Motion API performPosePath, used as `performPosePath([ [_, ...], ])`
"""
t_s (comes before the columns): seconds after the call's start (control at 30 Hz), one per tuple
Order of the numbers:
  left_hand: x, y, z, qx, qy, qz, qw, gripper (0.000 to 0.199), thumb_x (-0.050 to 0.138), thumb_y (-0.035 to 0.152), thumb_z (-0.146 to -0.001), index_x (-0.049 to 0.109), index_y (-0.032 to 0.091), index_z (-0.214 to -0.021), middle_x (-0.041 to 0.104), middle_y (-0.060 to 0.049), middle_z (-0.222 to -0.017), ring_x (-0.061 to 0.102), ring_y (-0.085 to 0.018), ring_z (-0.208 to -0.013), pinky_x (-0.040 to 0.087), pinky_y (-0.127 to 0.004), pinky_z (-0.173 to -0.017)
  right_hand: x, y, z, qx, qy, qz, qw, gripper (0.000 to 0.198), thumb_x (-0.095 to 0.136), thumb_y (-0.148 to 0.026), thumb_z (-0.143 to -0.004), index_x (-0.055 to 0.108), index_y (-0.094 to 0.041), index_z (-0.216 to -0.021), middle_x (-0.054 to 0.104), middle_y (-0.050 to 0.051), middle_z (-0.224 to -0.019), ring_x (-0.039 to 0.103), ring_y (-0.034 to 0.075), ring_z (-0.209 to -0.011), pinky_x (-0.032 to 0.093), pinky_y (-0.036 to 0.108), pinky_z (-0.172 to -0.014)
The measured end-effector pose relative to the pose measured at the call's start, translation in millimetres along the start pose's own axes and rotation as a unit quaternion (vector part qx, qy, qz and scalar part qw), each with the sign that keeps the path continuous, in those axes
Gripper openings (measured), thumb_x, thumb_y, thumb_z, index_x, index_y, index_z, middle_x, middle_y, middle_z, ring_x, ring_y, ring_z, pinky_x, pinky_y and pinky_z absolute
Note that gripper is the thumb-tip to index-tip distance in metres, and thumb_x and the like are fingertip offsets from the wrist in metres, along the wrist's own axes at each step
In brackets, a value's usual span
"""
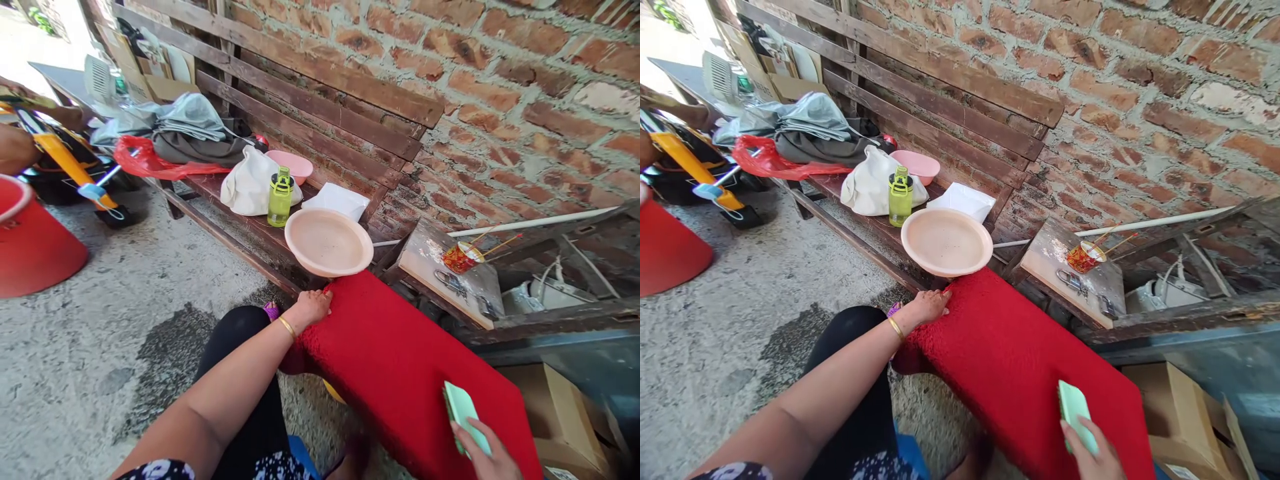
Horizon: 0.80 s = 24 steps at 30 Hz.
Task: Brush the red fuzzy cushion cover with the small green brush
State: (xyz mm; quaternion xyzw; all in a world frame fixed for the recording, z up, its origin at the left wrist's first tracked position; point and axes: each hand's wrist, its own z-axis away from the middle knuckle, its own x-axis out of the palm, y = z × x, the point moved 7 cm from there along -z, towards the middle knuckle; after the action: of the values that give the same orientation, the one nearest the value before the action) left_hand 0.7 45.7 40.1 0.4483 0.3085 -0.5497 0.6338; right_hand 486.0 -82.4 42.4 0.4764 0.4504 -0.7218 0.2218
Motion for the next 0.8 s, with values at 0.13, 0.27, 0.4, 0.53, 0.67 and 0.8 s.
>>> performPosePath([
  [0.13,1.4,-2.9,-2.9,0.000,-0.009,0.004,1.000,0.054,0.051,0.040,-0.093,0.044,0.022,-0.143,0.061,-0.019,-0.131,0.060,-0.032,-0.121,0.049,-0.046,-0.095,64.6,-140.4,36.2,-0.170,-0.072,0.005,0.983,0.051,0.059,-0.065,-0.069,0.071,-0.029,-0.104,0.068,0.008,-0.101,0.068,0.028,-0.091,0.053,0.039,-0.077],
  [0.27,-0.2,-4.7,-3.8,0.018,0.005,0.002,1.000,0.049,0.048,0.037,-0.095,0.048,0.022,-0.142,0.062,-0.020,-0.130,0.062,-0.031,-0.118,0.049,-0.045,-0.094,111.7,-243.2,77.2,-0.362,-0.100,0.056,0.925,0.036,0.058,-0.048,-0.080,0.069,-0.029,-0.108,0.064,0.004,-0.096,0.065,0.022,-0.088,0.051,0.034,-0.080],
  [0.4,-2.9,-3.9,-2.4,0.017,0.007,0.002,1.000,0.048,0.047,0.034,-0.095,0.049,0.021,-0.141,0.062,-0.021,-0.129,0.062,-0.031,-0.118,0.050,-0.045,-0.093,123.0,-257.5,83.9,-0.393,-0.115,0.089,0.908,0.035,0.058,-0.041,-0.082,0.068,-0.027,-0.112,0.062,0.004,-0.097,0.064,0.024,-0.091,0.050,0.036,-0.082],
  [0.53,-5.2,-0.2,-1.0,0.010,-0.009,0.000,1.000,0.045,0.048,0.031,-0.094,0.050,0.021,-0.139,0.063,-0.020,-0.128,0.063,-0.030,-0.118,0.050,-0.044,-0.093,97.7,-198.8,59.7,-0.308,-0.127,0.071,0.940,0.042,0.056,-0.051,-0.079,0.069,-0.028,-0.111,0.063,0.004,-0.098,0.066,0.023,-0.088,0.051,0.036,-0.077],
  [0.67,-6.4,1.9,0.0,0.009,-0.007,-0.001,1.000,0.046,0.050,0.029,-0.094,0.049,0.020,-0.139,0.063,-0.020,-0.129,0.062,-0.030,-0.119,0.049,-0.046,-0.096,52.1,-91.3,27.2,-0.145,-0.108,0.037,0.983,0.054,0.057,-0.065,-0.071,0.069,-0.030,-0.110,0.066,0.008,-0.106,0.067,0.028,-0.097,0.052,0.041,-0.082],
  [0.8,-4.2,0.3,0.3,0.014,0.000,0.004,1.000,0.049,0.049,0.030,-0.095,0.045,0.022,-0.142,0.062,-0.020,-0.131,0.061,-0.029,-0.121,0.048,-0.045,-0.097,5.6,26.6,2.7,0.007,-0.067,-0.007,0.998,0.049,0.068,-0.070,-0.062,0.071,-0.038,-0.098,0.072,0.013,-0.105,0.068,0.035,-0.101,0.051,0.050,-0.088],
])
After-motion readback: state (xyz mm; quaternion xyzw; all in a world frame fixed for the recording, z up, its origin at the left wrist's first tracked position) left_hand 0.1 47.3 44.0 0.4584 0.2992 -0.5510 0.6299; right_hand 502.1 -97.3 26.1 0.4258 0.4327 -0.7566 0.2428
